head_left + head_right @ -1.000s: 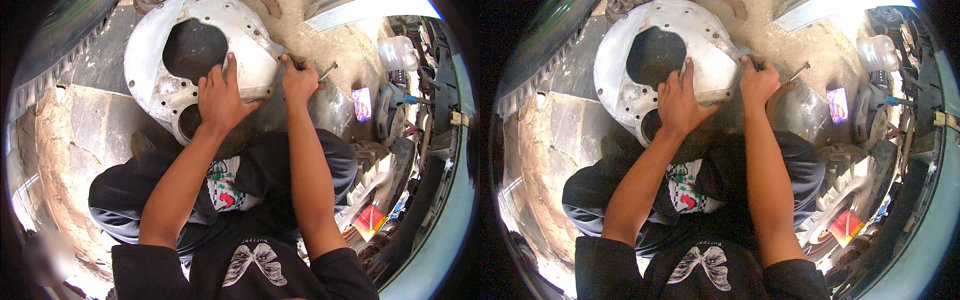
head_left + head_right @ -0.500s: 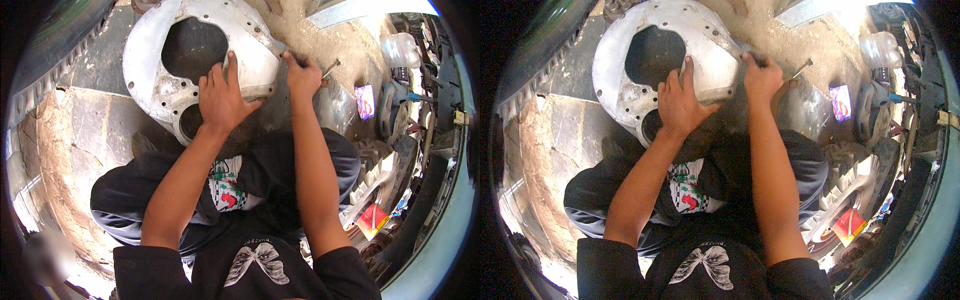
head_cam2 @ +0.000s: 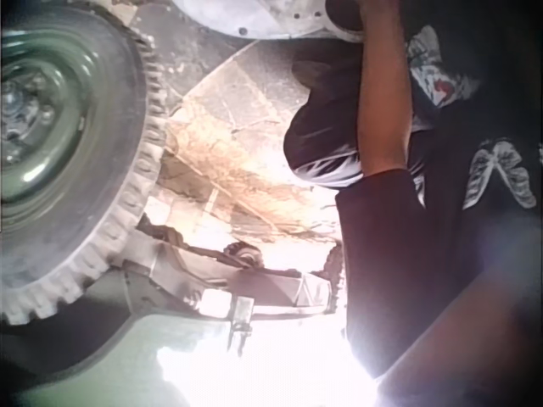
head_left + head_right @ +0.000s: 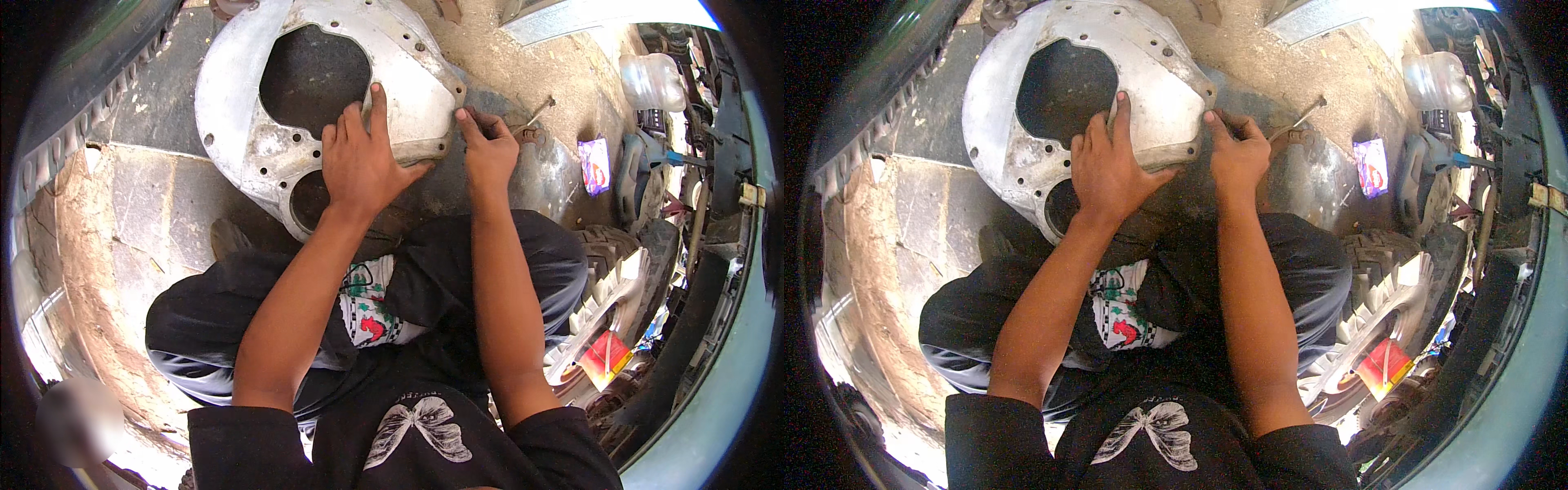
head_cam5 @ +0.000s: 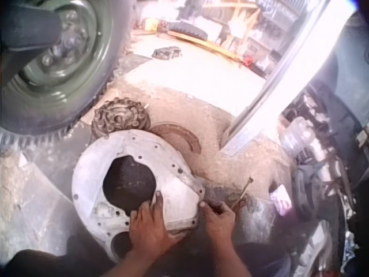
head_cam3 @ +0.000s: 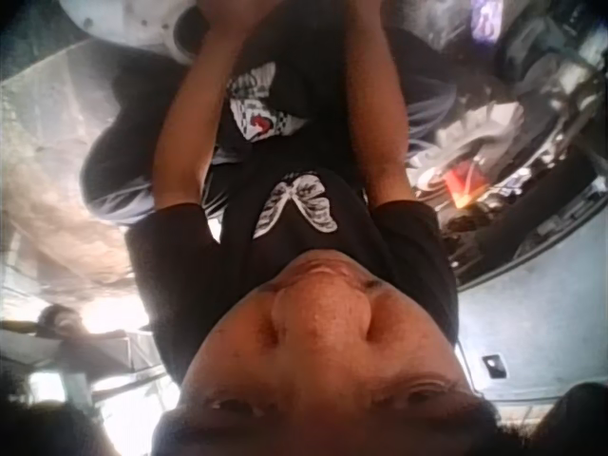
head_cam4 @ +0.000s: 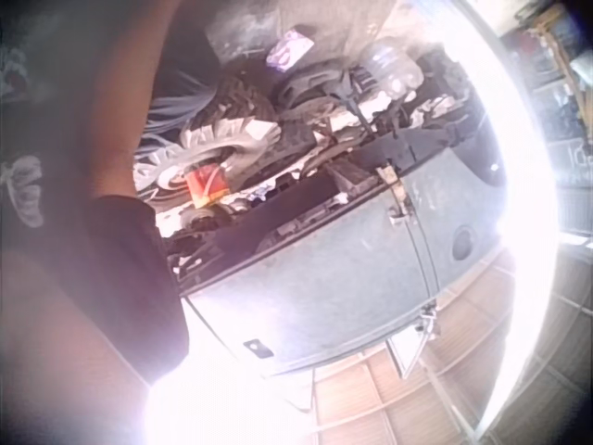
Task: The person sits on the floor and sands the surface of a large white metal part using a sanding block. They repeatedly rub the sanding block over the edges and flat areas of the part.
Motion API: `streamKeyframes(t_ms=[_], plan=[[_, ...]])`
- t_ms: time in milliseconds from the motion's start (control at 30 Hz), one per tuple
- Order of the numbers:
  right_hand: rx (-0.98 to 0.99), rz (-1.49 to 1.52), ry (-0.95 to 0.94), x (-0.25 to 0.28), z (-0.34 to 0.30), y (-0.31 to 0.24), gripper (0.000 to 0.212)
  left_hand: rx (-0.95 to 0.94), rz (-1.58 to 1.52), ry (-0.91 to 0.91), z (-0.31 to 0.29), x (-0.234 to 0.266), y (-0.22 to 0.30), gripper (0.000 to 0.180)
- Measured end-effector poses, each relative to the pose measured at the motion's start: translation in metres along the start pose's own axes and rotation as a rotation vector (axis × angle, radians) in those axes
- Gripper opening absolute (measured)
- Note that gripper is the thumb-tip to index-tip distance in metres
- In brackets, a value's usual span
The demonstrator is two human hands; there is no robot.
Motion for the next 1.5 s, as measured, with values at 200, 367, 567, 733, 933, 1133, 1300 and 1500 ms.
streamKeyframes(t_ms=[200,367,567,733,933,1133,1300,1500], plan=[[0.030,-0.070,0.087,-0.015,0.033,-0.014,0.034,-0.038,0.014,0.032,0.001,-0.001,0.002,0.131],[0.013,-0.129,0.012,-0.009,0.011,-0.005,0.034,0.007,0.035,-0.017,0.003,0.003,0.000,0.131],[0.012,-0.074,-0.019,-0.006,0.015,-0.011,0.034,-0.031,0.018,0.033,-0.001,-0.002,0.002,0.130],[-0.028,-0.206,-0.022,-0.001,-0.010,-0.019,0.032,0.000,-0.004,0.012,0.001,-0.001,0.001,0.132],[0.056,-0.118,-0.058,0.000,-0.009,0.006,0.037,0.007,0.014,-0.027,0.002,0.002,0.000,0.129],[0.106,-0.334,0.050,-0.005,0.006,-0.026,0.034,0.000,-0.011,0.036,0.002,-0.001,0.002,0.130],[0.034,-0.256,-0.091,0.011,-0.036,-0.004,0.039,0.013,0.006,-0.010,0.003,0.000,0.001,0.131],[-0.006,-0.286,-0.022,-0.001,-0.018,-0.029,0.042,-0.010,0.021,0.047,-0.002,-0.004,-0.002,0.133]])
Point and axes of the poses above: each hand's wrist, its own z-axis towards the middle knuckle, its own x-axis out of the back of the hand, y = z × x, the point moved 1 cm from there along z, towards the middle knuckle, and after that the axes turned 2 degrees about x, right-handed, at the moved point
